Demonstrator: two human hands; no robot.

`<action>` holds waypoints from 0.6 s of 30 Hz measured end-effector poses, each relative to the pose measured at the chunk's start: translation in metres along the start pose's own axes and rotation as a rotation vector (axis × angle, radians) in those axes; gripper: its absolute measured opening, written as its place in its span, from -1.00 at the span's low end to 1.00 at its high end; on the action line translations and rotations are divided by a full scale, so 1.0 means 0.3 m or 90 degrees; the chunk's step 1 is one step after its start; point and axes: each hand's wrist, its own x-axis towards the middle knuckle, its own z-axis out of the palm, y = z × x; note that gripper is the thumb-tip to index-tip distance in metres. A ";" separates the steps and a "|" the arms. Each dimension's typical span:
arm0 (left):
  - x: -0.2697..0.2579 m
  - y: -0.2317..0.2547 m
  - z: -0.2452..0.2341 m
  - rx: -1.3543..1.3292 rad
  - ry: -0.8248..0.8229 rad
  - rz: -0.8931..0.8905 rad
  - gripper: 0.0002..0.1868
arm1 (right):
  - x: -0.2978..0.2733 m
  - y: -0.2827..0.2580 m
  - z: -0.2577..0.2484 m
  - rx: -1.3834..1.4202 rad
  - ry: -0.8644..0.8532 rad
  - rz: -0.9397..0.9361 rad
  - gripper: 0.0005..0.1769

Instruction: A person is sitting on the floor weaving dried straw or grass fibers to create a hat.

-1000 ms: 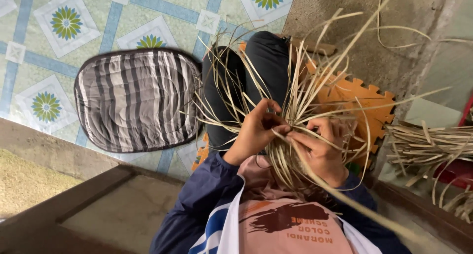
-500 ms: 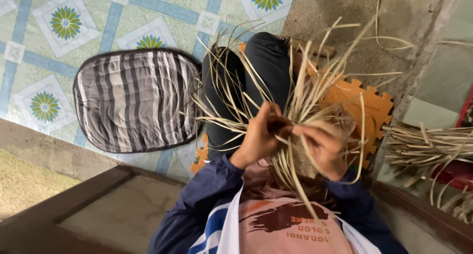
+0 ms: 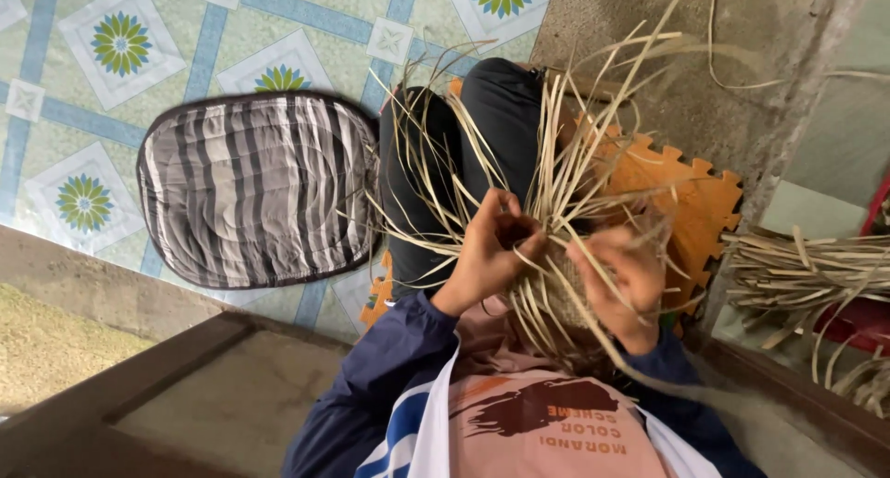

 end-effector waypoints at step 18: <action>0.170 -0.021 -0.053 -0.079 0.044 0.129 -0.64 | -0.063 -0.031 -0.065 -0.215 -0.144 -0.075 -0.87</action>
